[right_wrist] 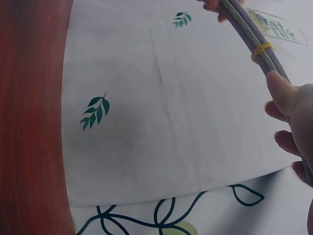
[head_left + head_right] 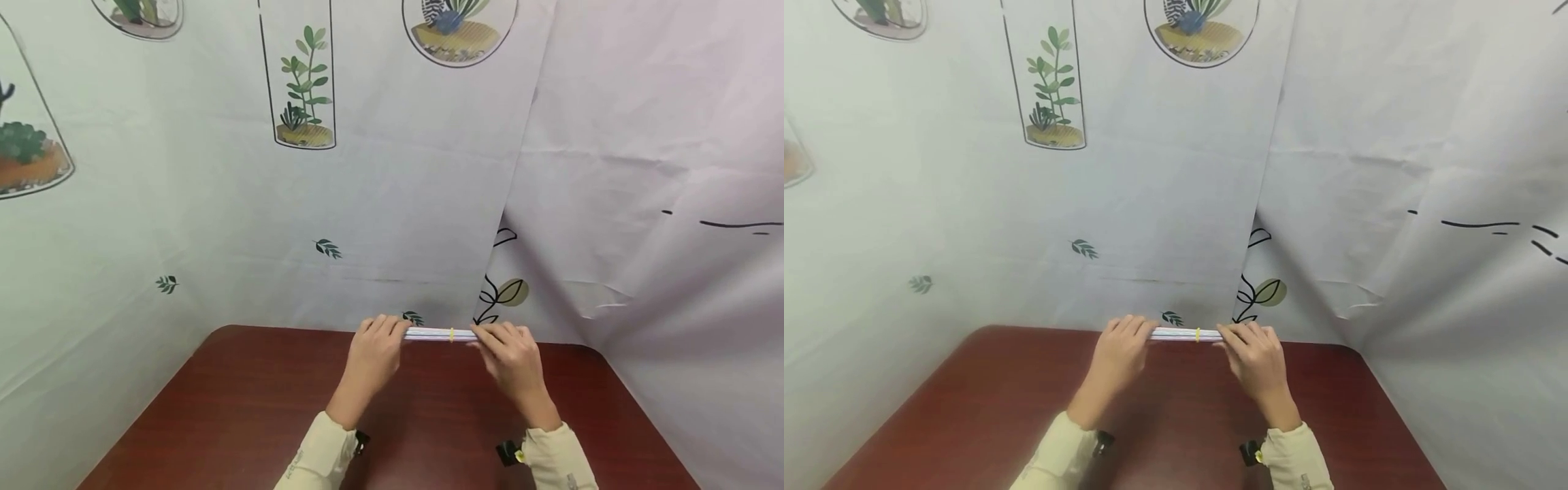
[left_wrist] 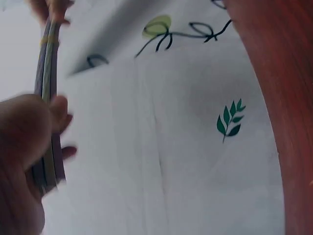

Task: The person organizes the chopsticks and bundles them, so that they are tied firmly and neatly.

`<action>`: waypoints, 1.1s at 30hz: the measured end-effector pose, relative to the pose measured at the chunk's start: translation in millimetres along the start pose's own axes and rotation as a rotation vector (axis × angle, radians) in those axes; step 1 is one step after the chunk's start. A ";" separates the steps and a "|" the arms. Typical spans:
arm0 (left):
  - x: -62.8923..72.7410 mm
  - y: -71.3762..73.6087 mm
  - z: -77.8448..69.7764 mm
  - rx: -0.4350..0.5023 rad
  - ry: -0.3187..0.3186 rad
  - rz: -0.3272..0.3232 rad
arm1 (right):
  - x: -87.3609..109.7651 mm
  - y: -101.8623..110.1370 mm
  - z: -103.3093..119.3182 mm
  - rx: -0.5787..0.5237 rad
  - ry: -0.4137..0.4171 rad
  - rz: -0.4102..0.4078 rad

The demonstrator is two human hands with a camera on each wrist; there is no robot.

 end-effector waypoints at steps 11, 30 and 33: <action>15.5 -4.4 31.5 0.748 0.014 -0.018 | 11.2 -6.1 -31.7 -0.503 -0.280 0.282; 50.4 -72.9 55.7 0.980 0.446 0.224 | 68.4 -56.9 -63.7 -0.781 -0.772 0.472; 55.0 -90.1 66.7 0.947 0.501 0.265 | 76.3 -75.8 -71.8 -0.766 -0.793 0.503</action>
Point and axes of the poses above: each hand's wrist, its own x-axis away from the middle knuckle, its own y-axis out of the back of the hand, z = x × y, the point moved 8 cm from there along -x, towards the middle knuckle
